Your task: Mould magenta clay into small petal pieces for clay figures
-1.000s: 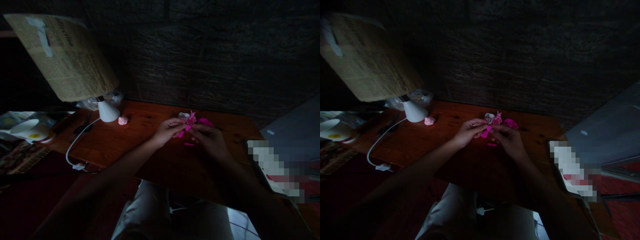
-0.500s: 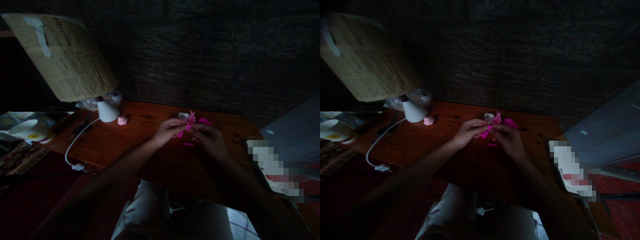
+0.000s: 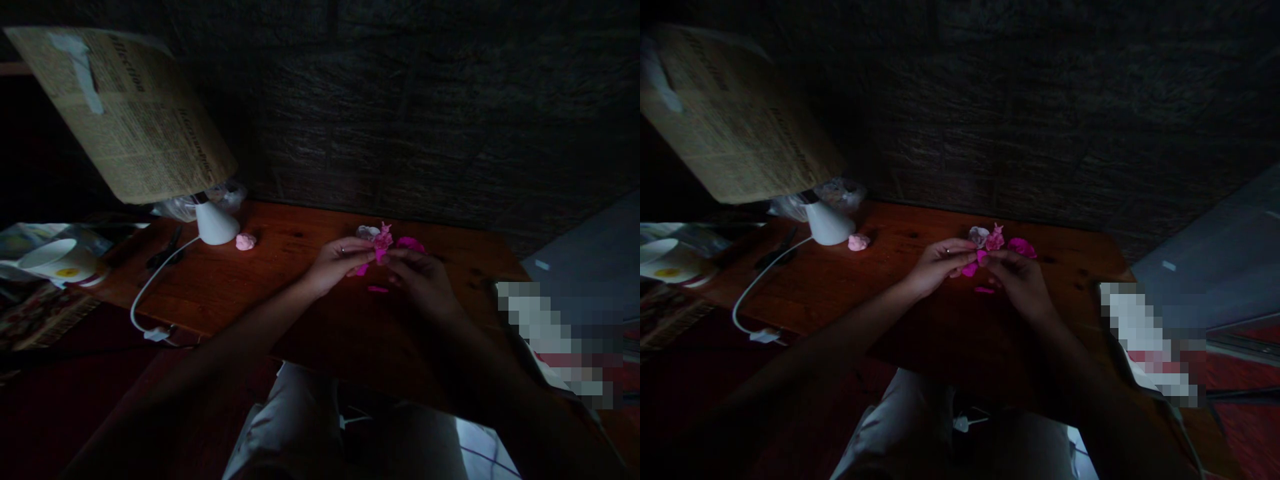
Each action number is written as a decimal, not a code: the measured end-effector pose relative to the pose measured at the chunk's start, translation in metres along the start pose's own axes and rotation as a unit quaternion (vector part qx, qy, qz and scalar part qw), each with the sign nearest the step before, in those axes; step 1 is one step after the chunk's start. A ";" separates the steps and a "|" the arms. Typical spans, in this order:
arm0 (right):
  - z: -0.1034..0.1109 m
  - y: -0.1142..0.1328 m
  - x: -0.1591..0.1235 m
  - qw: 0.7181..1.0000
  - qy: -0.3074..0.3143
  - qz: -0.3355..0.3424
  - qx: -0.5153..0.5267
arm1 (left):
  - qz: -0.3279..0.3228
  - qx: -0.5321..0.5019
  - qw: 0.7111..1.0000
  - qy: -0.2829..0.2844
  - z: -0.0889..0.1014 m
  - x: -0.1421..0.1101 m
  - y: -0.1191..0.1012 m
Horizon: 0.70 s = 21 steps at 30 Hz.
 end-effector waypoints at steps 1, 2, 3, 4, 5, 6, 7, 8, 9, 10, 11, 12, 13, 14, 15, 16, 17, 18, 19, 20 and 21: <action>0.000 0.000 0.000 1.000 0.002 0.000 -0.001 | 0.002 0.001 1.000 0.001 0.000 0.000 0.000; 0.000 0.000 0.000 1.000 0.005 -0.001 -0.002 | 0.004 0.001 1.000 0.001 0.000 -0.001 0.000; 0.000 -0.001 0.000 1.000 0.010 -0.001 -0.003 | 0.006 0.001 1.000 0.000 0.000 -0.001 0.000; 0.000 0.000 0.000 1.000 0.014 -0.001 -0.004 | 0.007 -0.001 1.000 -0.002 0.000 -0.001 0.000; 0.000 0.000 -0.001 1.000 0.018 -0.001 -0.006 | 0.008 -0.004 1.000 -0.003 -0.001 -0.001 0.000; -0.001 0.000 -0.001 1.000 0.022 0.000 -0.007 | 0.010 -0.008 1.000 -0.003 -0.001 -0.002 0.000; -0.001 0.001 -0.002 1.000 0.023 0.000 -0.009 | 0.012 -0.013 1.000 -0.001 -0.002 -0.002 -0.001; -0.001 0.001 -0.002 1.000 0.024 -0.001 -0.011 | 0.014 -0.018 1.000 0.002 -0.002 -0.002 -0.001; -0.001 0.002 -0.002 1.000 0.023 -0.002 -0.014 | 0.016 -0.022 1.000 0.005 -0.003 -0.002 -0.001; -0.001 0.003 -0.003 1.000 0.022 -0.003 -0.017 | 0.016 -0.025 1.000 0.007 -0.003 -0.002 -0.001; -0.001 0.003 -0.003 1.000 0.021 -0.004 -0.017 | 0.015 -0.027 0.999 0.010 -0.004 -0.002 -0.001; -0.001 0.004 -0.004 1.000 0.020 -0.003 -0.017 | 0.013 -0.026 1.000 0.012 -0.004 -0.002 -0.002; -0.001 0.005 -0.004 1.000 0.019 -0.002 -0.015 | 0.010 -0.022 1.000 0.015 -0.004 -0.002 -0.002; -0.002 0.005 -0.004 1.000 0.019 -0.001 -0.013 | 0.008 -0.015 1.000 0.018 -0.004 -0.002 -0.002; -0.002 0.005 -0.004 1.000 0.018 0.001 -0.011 | 0.007 -0.007 1.000 0.022 -0.005 -0.002 -0.001; -0.002 0.005 -0.005 1.000 0.019 0.003 -0.009 | 0.007 0.002 1.000 0.026 -0.005 -0.002 -0.001; -0.003 0.005 -0.004 1.000 0.020 0.004 -0.009 | 0.006 0.009 1.000 0.028 -0.005 -0.003 0.000; -0.003 0.004 -0.004 1.000 0.021 0.005 -0.010 | 0.005 0.012 0.999 0.029 -0.005 -0.003 0.000; -0.003 0.004 -0.004 1.000 0.022 0.007 -0.010 | 0.004 0.013 0.999 0.029 -0.005 -0.003 0.000; -0.004 0.004 -0.004 1.000 0.023 0.008 -0.008 | 0.003 0.011 1.000 0.028 -0.005 -0.003 0.000; -0.004 0.004 -0.004 1.000 0.023 0.009 -0.005 | 0.001 0.008 1.000 0.027 -0.005 -0.003 0.000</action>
Point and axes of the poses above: each hand's wrist, its own x-axis towards the middle knuckle, its own z-axis out of the back of the hand, y = z × x, the point moved 6 cm from there along x, towards the middle knuckle, and after that the axes turned 9 degrees about x, right-handed, at the moved point
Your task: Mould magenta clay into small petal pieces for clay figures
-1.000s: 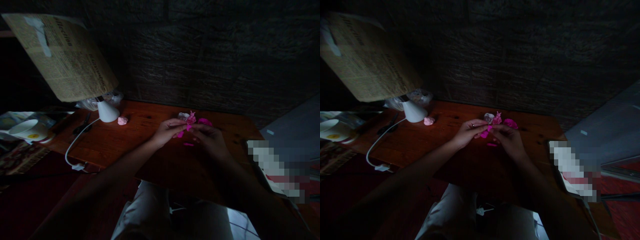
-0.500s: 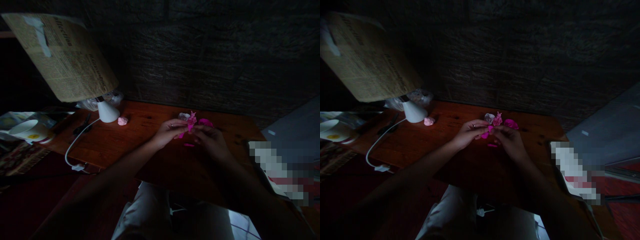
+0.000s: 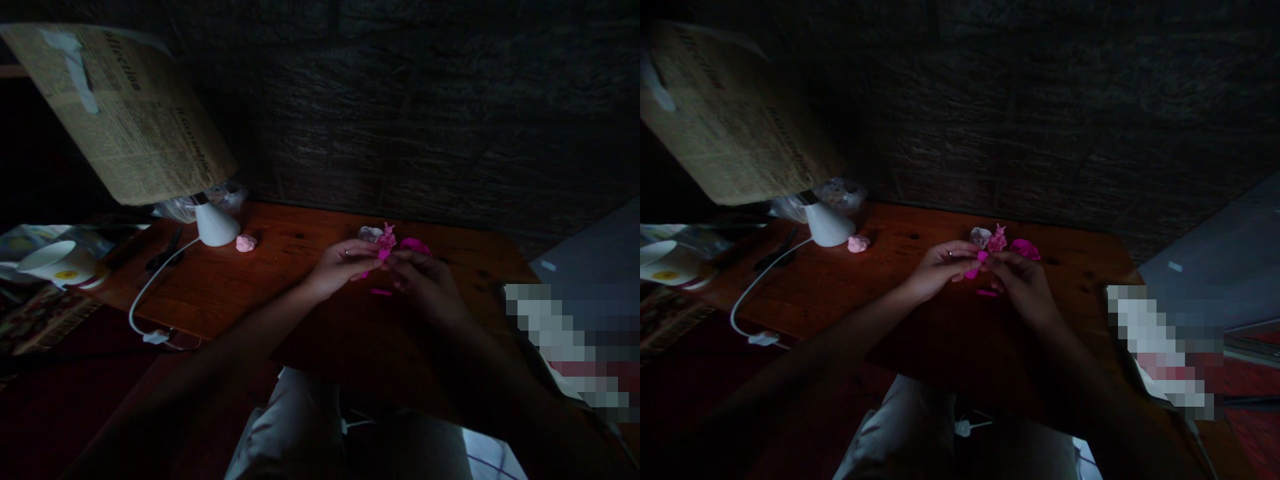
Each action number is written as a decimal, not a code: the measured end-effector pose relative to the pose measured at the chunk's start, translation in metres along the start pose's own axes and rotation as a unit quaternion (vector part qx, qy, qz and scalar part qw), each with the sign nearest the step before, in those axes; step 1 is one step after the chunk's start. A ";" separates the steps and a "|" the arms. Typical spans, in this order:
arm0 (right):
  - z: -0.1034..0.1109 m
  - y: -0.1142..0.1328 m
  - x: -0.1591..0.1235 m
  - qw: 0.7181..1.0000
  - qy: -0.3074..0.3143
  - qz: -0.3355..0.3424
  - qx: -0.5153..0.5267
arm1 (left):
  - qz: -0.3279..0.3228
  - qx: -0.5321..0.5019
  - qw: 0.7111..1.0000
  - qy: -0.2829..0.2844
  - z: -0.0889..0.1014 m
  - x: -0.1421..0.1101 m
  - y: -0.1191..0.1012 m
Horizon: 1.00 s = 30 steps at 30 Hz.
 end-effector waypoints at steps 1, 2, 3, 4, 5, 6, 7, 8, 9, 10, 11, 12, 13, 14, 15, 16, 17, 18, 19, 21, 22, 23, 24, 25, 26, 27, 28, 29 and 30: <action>0.000 0.000 0.000 1.000 0.001 0.000 0.004 | -0.001 -0.002 1.000 0.000 0.000 0.000 0.000; 0.000 0.001 0.000 1.000 0.000 0.001 0.010 | 0.000 -0.002 1.000 0.000 0.000 0.000 0.000; 0.000 0.001 0.000 1.000 -0.001 0.001 0.014 | 0.001 0.000 1.000 0.000 0.000 0.000 0.000; 0.000 0.001 0.000 1.000 -0.002 0.001 0.015 | 0.002 0.002 1.000 0.000 0.000 0.000 0.000; 0.001 0.001 0.000 1.000 -0.003 0.001 0.013 | 0.003 0.004 1.000 0.000 0.000 0.001 0.000; 0.001 0.001 0.000 1.000 -0.002 0.002 0.009 | 0.004 0.004 1.000 -0.001 0.000 0.001 0.000; 0.002 0.001 0.000 1.000 0.000 0.004 0.005 | 0.005 0.003 1.000 -0.001 0.000 0.001 0.000; 0.002 0.001 0.000 1.000 0.002 0.007 0.000 | 0.006 -0.001 1.000 -0.002 0.000 0.001 -0.001; 0.002 0.001 0.000 1.000 0.006 0.010 -0.005 | 0.007 -0.005 1.000 -0.004 0.000 0.001 -0.001; 0.002 0.002 0.000 1.000 0.008 0.011 -0.011 | 0.010 -0.008 1.000 -0.007 0.000 0.001 -0.001; 0.002 0.002 0.000 1.000 0.010 0.013 -0.017 | 0.014 -0.008 1.000 -0.010 0.001 0.001 -0.001; 0.002 0.003 0.000 1.000 0.012 0.014 -0.023 | 0.018 -0.008 1.000 -0.014 0.001 0.000 -0.001; 0.002 0.003 0.000 0.999 0.014 0.014 -0.027 | 0.022 -0.006 1.000 -0.017 0.001 0.000 -0.001; 0.001 0.004 -0.001 0.999 0.016 0.014 -0.030 | 0.026 -0.003 0.999 -0.019 0.002 0.000 -0.001; 0.001 0.004 -0.001 0.999 0.017 0.014 -0.033 | 0.030 0.000 0.999 -0.019 0.002 -0.001 -0.001; 0.001 0.005 -0.001 0.999 0.018 0.014 -0.037 | 0.031 0.002 0.999 -0.018 0.002 -0.001 -0.001; 0.000 0.005 -0.001 0.999 0.019 0.015 -0.041 | 0.032 0.003 0.999 -0.017 0.002 -0.001 -0.001; 0.000 0.005 -0.001 0.999 0.022 0.015 -0.047 | 0.031 0.005 0.999 -0.017 0.002 -0.001 -0.001; 0.000 0.005 -0.001 0.998 0.024 0.017 -0.053 | 0.029 0.007 0.999 -0.017 0.002 -0.001 -0.001; 0.000 0.006 -0.002 0.997 0.028 0.023 -0.064 | 0.024 0.012 1.000 -0.016 0.003 -0.001 -0.001; 0.000 0.006 -0.002 0.997 0.029 0.025 -0.068 | 0.022 0.015 1.000 -0.015 0.003 -0.001 -0.001; 0.000 0.007 -0.002 0.997 0.028 0.027 -0.073 | 0.020 0.020 0.999 -0.014 0.003 0.000 0.000; -0.001 0.007 -0.002 0.996 0.028 0.028 -0.077 | 0.018 0.025 0.999 -0.012 0.003 0.000 0.000; -0.001 0.008 -0.002 0.996 0.030 0.030 -0.081 | 0.016 0.032 0.999 -0.010 0.003 0.000 0.001; -0.002 0.009 -0.002 0.995 0.033 0.031 -0.086 | 0.014 0.039 0.999 -0.009 0.003 0.000 0.001; -0.003 0.010 -0.003 0.994 0.038 0.034 -0.092 | 0.011 0.045 0.999 -0.008 0.003 0.000 0.001; -0.004 0.011 -0.003 0.993 0.044 0.037 -0.098 | 0.009 0.049 0.999 -0.009 0.003 0.000 0.000; -0.005 0.012 -0.003 0.993 0.049 0.040 -0.103 | 0.006 0.052 0.999 -0.010 0.003 0.000 -0.001; -0.005 0.012 -0.003 0.992 0.053 0.041 -0.107 | 0.003 0.053 0.998 -0.012 0.003 -0.001 -0.002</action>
Point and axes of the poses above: each hand's wrist, its own x-axis towards the middle knuckle, its own z-axis out of the back of the hand, y = z × x, the point moved 6 cm from there along x, towards the middle knuckle, and after that the axes turned 9 degrees about x, right-handed, at the moved point
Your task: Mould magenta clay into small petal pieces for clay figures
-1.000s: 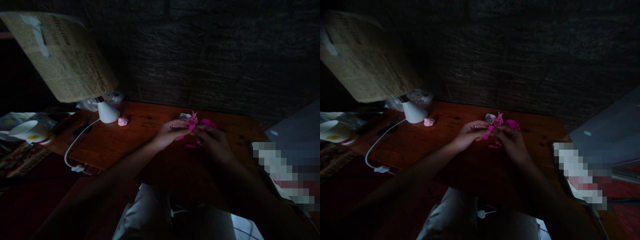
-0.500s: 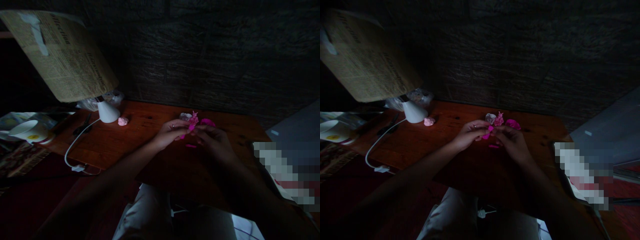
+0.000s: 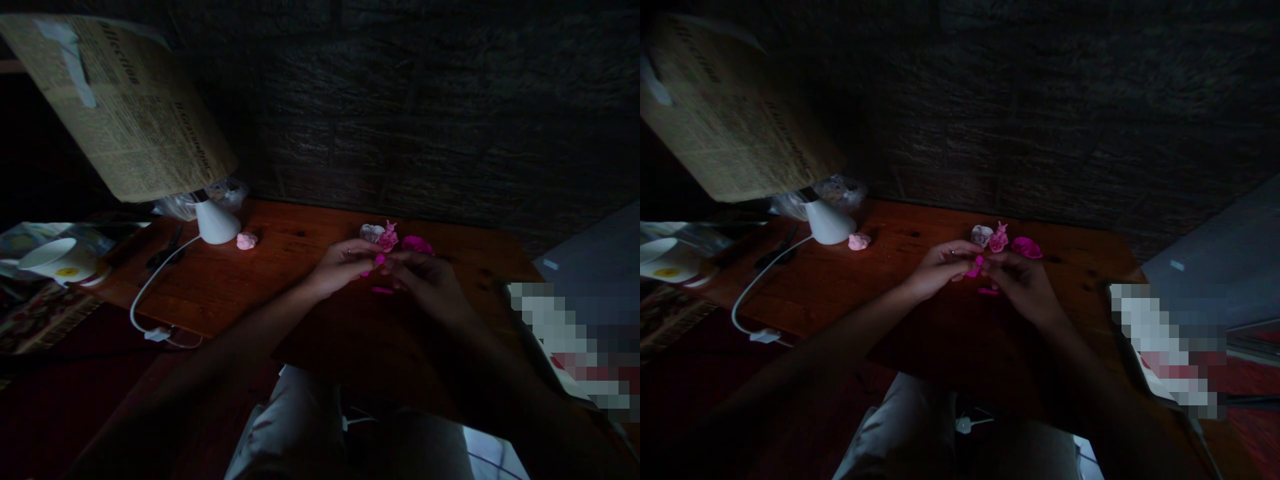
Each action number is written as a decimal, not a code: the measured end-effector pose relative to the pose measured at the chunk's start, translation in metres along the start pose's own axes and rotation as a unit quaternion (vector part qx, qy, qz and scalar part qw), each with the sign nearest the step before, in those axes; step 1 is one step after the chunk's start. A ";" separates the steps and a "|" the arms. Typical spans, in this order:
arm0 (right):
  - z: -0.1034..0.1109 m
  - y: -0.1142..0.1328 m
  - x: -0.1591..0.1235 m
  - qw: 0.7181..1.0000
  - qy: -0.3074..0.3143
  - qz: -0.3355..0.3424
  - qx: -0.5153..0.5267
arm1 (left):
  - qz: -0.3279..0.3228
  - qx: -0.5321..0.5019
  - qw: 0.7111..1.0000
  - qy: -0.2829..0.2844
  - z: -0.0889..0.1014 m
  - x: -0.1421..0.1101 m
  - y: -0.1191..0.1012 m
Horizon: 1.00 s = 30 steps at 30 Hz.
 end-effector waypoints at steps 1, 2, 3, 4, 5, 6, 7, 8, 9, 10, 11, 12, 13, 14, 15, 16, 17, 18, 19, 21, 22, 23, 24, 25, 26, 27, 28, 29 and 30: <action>0.000 0.000 0.000 1.000 0.002 0.000 -0.002 | -0.002 0.000 1.000 -0.002 0.000 0.000 -0.001; 0.000 0.000 0.000 1.000 0.002 -0.003 -0.002 | -0.005 -0.001 1.000 -0.003 -0.001 -0.001 -0.003; 0.001 -0.001 0.001 1.000 0.002 -0.007 -0.002 | -0.009 -0.002 1.000 -0.005 -0.001 -0.001 -0.005; 0.001 -0.002 0.001 1.000 0.000 -0.010 -0.001 | -0.012 -0.003 1.000 -0.007 -0.001 -0.002 -0.006; 0.002 -0.003 0.001 1.000 0.000 -0.014 -0.001 | -0.013 -0.004 1.000 -0.009 -0.001 -0.002 -0.007; 0.002 -0.004 0.001 1.000 -0.001 -0.016 -0.001 | -0.013 -0.004 1.000 -0.011 -0.001 -0.002 -0.007; 0.003 -0.004 0.002 1.000 0.000 -0.017 -0.001 | -0.011 -0.006 1.000 -0.014 0.000 -0.002 -0.007; 0.003 -0.005 0.002 1.000 0.003 -0.017 -0.003 | -0.009 -0.007 1.000 -0.016 0.000 -0.002 -0.007; 0.002 -0.005 0.002 1.000 0.006 -0.017 -0.006 | -0.006 -0.007 1.000 -0.017 0.000 -0.001 -0.006; 0.002 -0.004 0.002 1.000 0.009 -0.017 -0.010 | -0.006 -0.008 1.000 -0.018 0.001 -0.001 -0.006; 0.002 -0.004 0.002 1.000 0.011 -0.016 -0.014 | -0.008 -0.009 1.000 -0.018 0.001 -0.001 -0.006; 0.002 -0.004 0.002 1.000 0.012 -0.015 -0.016 | -0.010 -0.011 1.000 -0.018 0.001 -0.001 -0.005; 0.001 -0.003 0.001 1.000 0.012 -0.014 -0.018 | -0.013 -0.013 1.000 -0.018 0.001 -0.001 -0.005; 0.001 -0.003 0.001 1.000 0.012 -0.014 -0.018 | -0.015 -0.015 1.000 -0.019 0.001 -0.001 -0.005; 0.001 -0.002 0.001 1.000 0.013 -0.014 -0.017 | -0.017 -0.017 0.999 -0.021 0.002 -0.001 -0.005; 0.000 -0.002 0.001 1.000 0.014 -0.014 -0.015 | -0.018 -0.019 0.999 -0.022 0.002 -0.001 -0.005; 0.000 -0.001 0.001 1.000 0.015 -0.015 -0.014 | -0.019 -0.020 0.999 -0.022 0.002 -0.001 -0.005; 0.000 -0.001 0.001 1.000 0.014 -0.016 -0.012 | -0.020 -0.020 0.999 -0.020 0.001 0.000 -0.005; 0.000 0.000 0.000 1.000 0.013 -0.016 -0.012 | -0.021 -0.021 0.999 -0.018 0.001 0.000 -0.005; 0.000 0.000 0.000 1.000 0.012 -0.019 -0.015 | -0.022 -0.022 0.999 -0.016 0.001 0.000 -0.006; 0.000 0.000 0.000 1.000 0.013 -0.020 -0.017 | -0.020 -0.023 0.999 -0.016 0.001 0.000 -0.006; -0.001 0.000 0.000 1.000 0.014 -0.020 -0.019 | -0.019 -0.024 0.999 -0.017 0.001 -0.001 -0.006; -0.001 0.000 0.000 0.999 0.016 -0.019 -0.020 | -0.017 -0.025 0.999 -0.017 0.001 -0.001 -0.006; -0.001 0.000 0.000 0.999 0.017 -0.018 -0.021 | -0.014 -0.025 0.999 -0.018 0.001 -0.001 -0.006; -0.001 0.000 0.000 0.999 0.018 -0.017 -0.021 | -0.012 -0.025 0.999 -0.018 0.001 -0.001 -0.006; -0.001 0.000 0.001 0.999 0.018 -0.017 -0.021 | -0.011 -0.025 0.999 -0.020 0.001 -0.001 -0.006; -0.001 -0.001 0.001 0.999 0.019 -0.017 -0.022 | -0.010 -0.024 0.999 -0.022 0.001 -0.001 -0.006; -0.002 -0.001 0.001 0.999 0.019 -0.017 -0.021 | -0.009 -0.023 0.999 -0.023 0.001 -0.001 -0.006; -0.002 -0.001 0.001 0.999 0.019 -0.016 -0.020 | -0.011 -0.022 0.999 -0.024 0.001 -0.001 -0.006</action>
Point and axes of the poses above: each hand's wrist, its own x-axis towards the middle knuckle, its own z-axis out of the back of the hand, y = z × x, the point moved 6 cm from there along x, towards the middle knuckle, and after that the axes turned 9 degrees about x, right-handed, at the moved point
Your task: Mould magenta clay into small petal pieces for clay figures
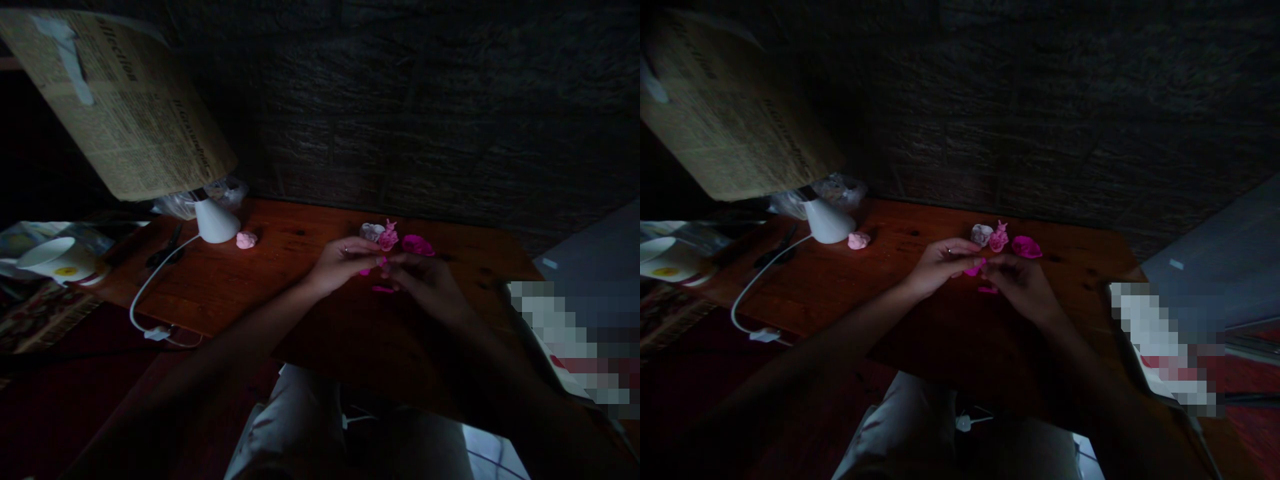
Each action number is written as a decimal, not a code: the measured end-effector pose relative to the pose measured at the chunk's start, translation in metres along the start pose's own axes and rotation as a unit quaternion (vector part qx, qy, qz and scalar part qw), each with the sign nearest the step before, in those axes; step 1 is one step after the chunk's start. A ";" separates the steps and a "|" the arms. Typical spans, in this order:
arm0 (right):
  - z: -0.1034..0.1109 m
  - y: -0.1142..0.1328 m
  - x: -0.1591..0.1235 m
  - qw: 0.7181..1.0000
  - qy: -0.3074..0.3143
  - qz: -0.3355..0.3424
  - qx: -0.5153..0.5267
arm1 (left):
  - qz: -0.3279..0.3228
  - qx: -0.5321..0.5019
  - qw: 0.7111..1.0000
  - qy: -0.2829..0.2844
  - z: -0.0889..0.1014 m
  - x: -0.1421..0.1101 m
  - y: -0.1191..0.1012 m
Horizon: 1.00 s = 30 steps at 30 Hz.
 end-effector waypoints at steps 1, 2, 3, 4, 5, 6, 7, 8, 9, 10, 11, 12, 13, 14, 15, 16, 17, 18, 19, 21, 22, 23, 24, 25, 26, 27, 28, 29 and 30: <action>0.000 0.000 0.000 1.000 0.000 0.001 0.001 | -0.002 0.001 1.000 0.000 0.000 0.000 0.000; -0.001 -0.001 0.000 1.000 -0.002 0.001 0.001 | -0.004 0.003 1.000 0.001 0.000 0.000 -0.001; -0.001 -0.002 0.000 1.000 -0.006 0.001 0.001 | -0.005 0.005 1.000 0.002 0.000 0.000 -0.001; -0.001 -0.003 0.000 1.000 -0.011 0.001 0.000 | -0.005 0.008 1.000 0.002 -0.001 -0.001 -0.001; -0.001 -0.004 0.000 1.000 -0.016 0.002 0.000 | -0.005 0.010 1.000 0.002 -0.001 -0.001 -0.001; -0.001 -0.005 0.000 1.000 -0.020 0.004 0.000 | -0.003 0.011 1.000 0.003 -0.001 -0.001 -0.001; -0.001 -0.006 0.000 1.000 -0.025 0.008 0.001 | -0.001 0.012 1.000 0.003 -0.001 -0.001 -0.001; -0.002 -0.006 0.000 1.000 -0.028 0.012 0.002 | 0.001 0.013 1.000 0.003 -0.002 -0.001 -0.001; -0.002 -0.006 0.000 0.999 -0.029 0.017 0.002 | 0.002 0.014 1.000 0.003 -0.002 -0.001 0.000; -0.002 -0.006 0.000 0.999 -0.030 0.021 0.001 | 0.003 0.015 1.000 0.004 -0.002 -0.001 0.001; -0.002 -0.005 0.000 0.999 -0.030 0.024 -0.001 | 0.003 0.015 1.000 0.004 -0.002 0.000 0.001; -0.002 -0.004 0.000 0.999 -0.031 0.025 -0.002 | 0.002 0.013 1.000 0.005 -0.002 0.000 0.002; -0.002 -0.003 0.000 0.999 -0.032 0.023 -0.003 | 0.000 0.009 1.000 0.003 -0.001 0.001 0.003; -0.001 -0.002 0.000 0.999 -0.031 0.017 -0.004 | -0.001 0.005 1.000 0.003 -0.001 0.001 0.004; -0.001 -0.001 0.000 0.999 -0.030 0.010 -0.003 | 0.000 0.001 1.000 0.001 0.000 0.001 0.005; -0.001 -0.001 0.000 1.000 -0.027 0.002 -0.002 | 0.001 -0.001 1.000 -0.001 0.001 0.002 0.006; -0.002 -0.001 -0.001 1.000 -0.023 -0.004 0.000 | 0.003 -0.001 1.000 -0.004 0.001 0.002 0.006; -0.002 -0.001 -0.001 1.000 -0.020 -0.008 0.004 | 0.005 0.000 1.000 -0.005 0.002 0.002 0.007; -0.002 -0.001 -0.001 1.000 -0.018 -0.010 0.008 | 0.005 0.001 1.000 -0.007 0.002 0.002 0.007; -0.001 -0.002 -0.001 1.000 -0.017 -0.010 0.011 | 0.007 0.003 1.000 -0.004 0.002 0.002 0.007; 0.000 -0.002 0.000 1.000 -0.018 -0.011 0.010 | 0.008 0.003 1.000 -0.001 0.001 0.002 0.008; 0.000 -0.003 0.000 1.000 -0.019 -0.011 0.009 | 0.011 0.004 1.000 0.002 0.001 0.002 0.008; 0.001 -0.004 0.000 1.000 -0.019 -0.010 0.008 | 0.012 0.004 1.000 0.003 0.001 0.002 0.008; 0.001 -0.005 0.000 1.000 -0.020 -0.010 0.009 | 0.014 0.006 1.000 0.002 0.001 0.002 0.008; 0.001 -0.005 0.000 1.000 -0.020 -0.010 0.010 | 0.013 0.007 1.000 0.000 0.001 0.002 0.008; 0.001 -0.006 0.000 1.000 -0.019 -0.011 0.011 | 0.013 0.008 1.000 -0.001 0.001 0.002 0.007; 0.001 -0.006 0.000 1.000 -0.018 -0.012 0.011 | 0.012 0.009 1.000 -0.002 0.001 0.002 0.007; 0.001 -0.006 0.000 1.000 -0.017 -0.013 0.009 | 0.011 0.009 1.000 -0.002 0.001 0.002 0.007; 0.001 -0.006 0.000 1.000 -0.016 -0.013 0.006 | 0.010 0.008 1.000 -0.001 0.001 0.002 0.007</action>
Point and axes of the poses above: each hand's wrist, its own x-axis towards the middle knuckle, its own z-axis out of the back of the hand, y = z × x, the point moved 6 cm from there along x, towards the middle knuckle, and after that the axes turned 9 degrees about x, right-handed, at the moved point
